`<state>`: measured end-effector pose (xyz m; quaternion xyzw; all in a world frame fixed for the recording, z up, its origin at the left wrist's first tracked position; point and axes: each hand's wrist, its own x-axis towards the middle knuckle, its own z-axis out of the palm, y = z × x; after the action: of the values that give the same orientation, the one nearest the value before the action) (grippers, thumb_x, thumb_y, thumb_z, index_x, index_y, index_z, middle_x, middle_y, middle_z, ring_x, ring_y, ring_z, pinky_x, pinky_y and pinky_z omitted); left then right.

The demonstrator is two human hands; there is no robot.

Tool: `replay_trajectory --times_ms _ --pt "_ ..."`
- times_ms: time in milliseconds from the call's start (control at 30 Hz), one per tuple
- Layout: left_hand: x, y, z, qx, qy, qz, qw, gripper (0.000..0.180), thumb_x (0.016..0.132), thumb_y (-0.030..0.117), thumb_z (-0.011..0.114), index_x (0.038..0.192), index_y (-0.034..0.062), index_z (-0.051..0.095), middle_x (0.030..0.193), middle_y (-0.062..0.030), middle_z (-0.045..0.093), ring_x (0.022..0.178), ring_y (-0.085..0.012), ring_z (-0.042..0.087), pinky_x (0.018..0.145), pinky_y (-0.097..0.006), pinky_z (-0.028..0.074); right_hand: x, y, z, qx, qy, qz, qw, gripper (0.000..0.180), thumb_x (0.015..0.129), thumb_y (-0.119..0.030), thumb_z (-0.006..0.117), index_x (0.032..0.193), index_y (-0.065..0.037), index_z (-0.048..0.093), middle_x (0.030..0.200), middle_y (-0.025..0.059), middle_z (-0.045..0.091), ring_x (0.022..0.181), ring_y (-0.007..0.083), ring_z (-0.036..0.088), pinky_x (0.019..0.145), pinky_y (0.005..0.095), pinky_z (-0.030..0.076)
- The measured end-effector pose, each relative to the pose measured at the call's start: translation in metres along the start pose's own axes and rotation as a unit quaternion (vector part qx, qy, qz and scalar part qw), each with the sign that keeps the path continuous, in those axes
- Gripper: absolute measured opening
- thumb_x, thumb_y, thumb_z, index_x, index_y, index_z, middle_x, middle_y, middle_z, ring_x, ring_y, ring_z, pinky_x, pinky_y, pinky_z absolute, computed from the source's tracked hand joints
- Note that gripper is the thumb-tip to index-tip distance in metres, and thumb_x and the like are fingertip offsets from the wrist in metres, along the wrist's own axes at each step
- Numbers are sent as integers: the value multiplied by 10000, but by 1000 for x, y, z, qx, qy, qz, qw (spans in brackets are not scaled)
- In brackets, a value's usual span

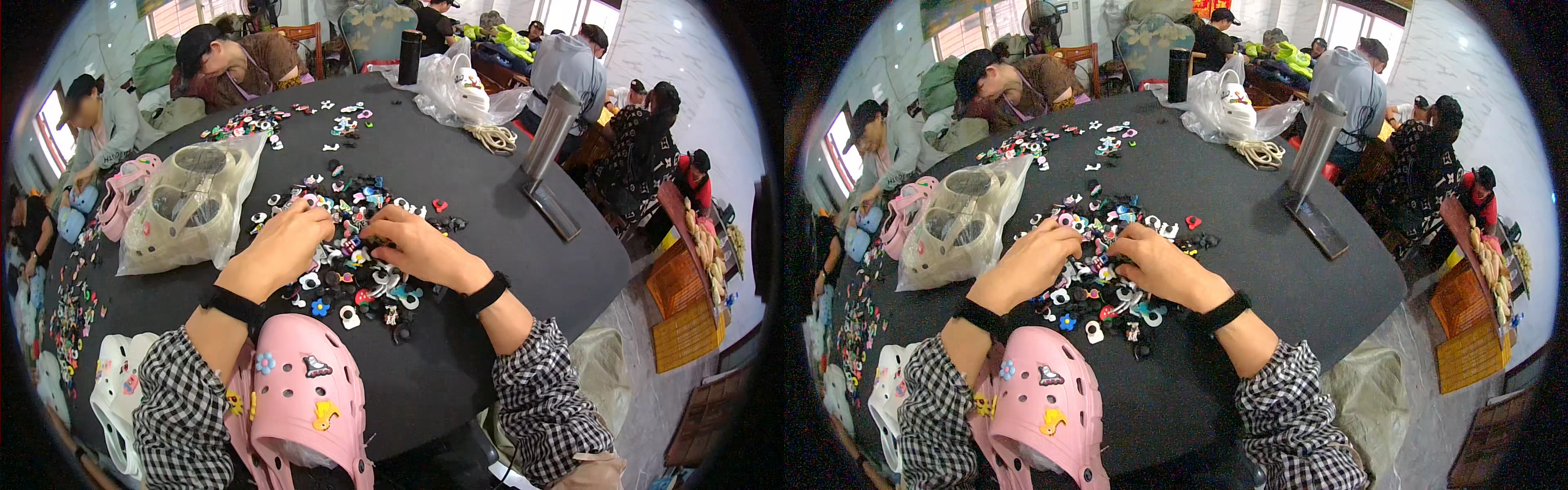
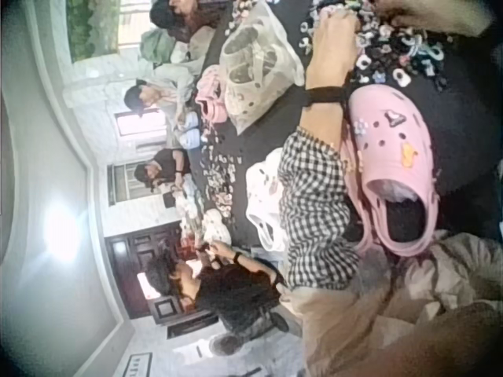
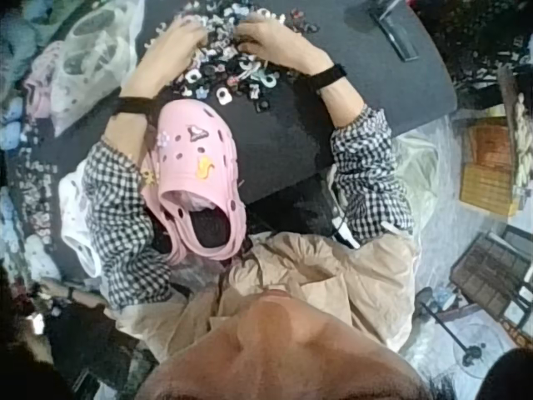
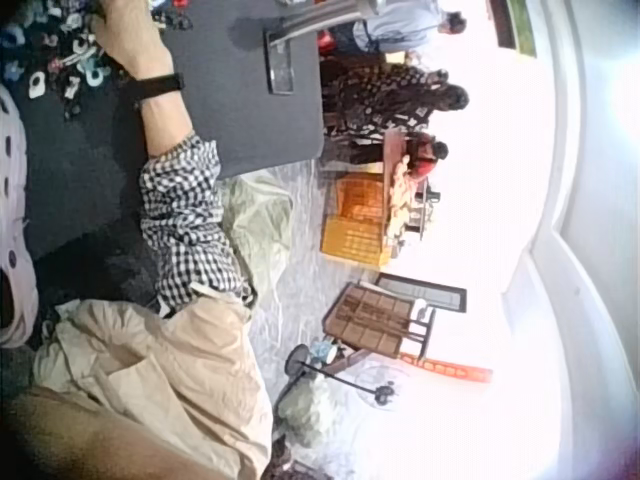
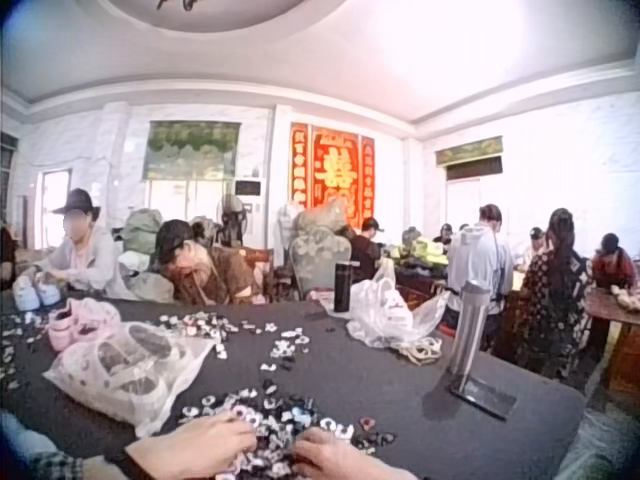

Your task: Attaching decorative charms to multiple pairs of clogs.

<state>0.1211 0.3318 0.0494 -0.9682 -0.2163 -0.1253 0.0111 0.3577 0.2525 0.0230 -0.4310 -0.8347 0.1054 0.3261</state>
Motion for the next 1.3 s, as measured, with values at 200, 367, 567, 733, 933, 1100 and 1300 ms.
replay_trajectory --times_ms 200,367,567,733,933,1100,1300 --pt "9 14 -9 -66 59 58 994 208 783 35 647 985 52 693 1128 -81 639 1150 -301 542 998 -421 437 3 3 -15 38 44 -8 998 258 877 43 580 1115 -6 667 984 131 662 886 282 649 788 360 534" --pt "11 34 -5 -227 -61 145 961 334 821 155 705 1148 90 687 1198 -116 594 1163 -312 528 1029 -424 414 0 5 -30 70 87 73 991 215 902 39 568 1066 -11 698 962 108 707 833 204 680 768 327 546" --pt "12 35 -10 -188 -77 117 972 221 820 155 708 1021 71 673 1069 -97 575 1096 -287 539 967 -388 440 -2 7 -25 53 43 86 994 207 871 11 594 1042 -14 706 920 167 697 784 292 691 736 361 545" --pt "4 10 -9 -142 -104 38 984 153 816 74 656 967 47 654 974 -107 600 1010 -307 578 909 -403 464 0 3 -35 31 71 26 997 248 805 72 563 1005 1 690 948 178 684 898 341 668 792 384 528" --pt "2 11 -9 -104 -99 -13 990 154 822 12 603 965 46 646 975 -121 614 989 -320 604 874 -410 485 -5 -12 -64 24 103 94 990 268 818 92 511 995 1 691 926 171 676 869 316 672 785 365 529" --pt "4 13 -6 -124 -51 -31 990 201 825 -35 568 979 53 661 1010 -123 618 1012 -322 607 882 -401 494 -8 -15 -62 25 16 39 999 162 851 2 611 992 -10 689 906 140 673 870 297 659 783 374 527" --pt "1 11 -3 -151 -49 7 987 257 803 -83 522 978 36 667 1037 -111 621 1037 -312 604 904 -396 488 -7 -35 -41 117 -205 75 969 188 824 -96 690 1001 -35 708 1011 128 643 902 289 646 810 374 524"
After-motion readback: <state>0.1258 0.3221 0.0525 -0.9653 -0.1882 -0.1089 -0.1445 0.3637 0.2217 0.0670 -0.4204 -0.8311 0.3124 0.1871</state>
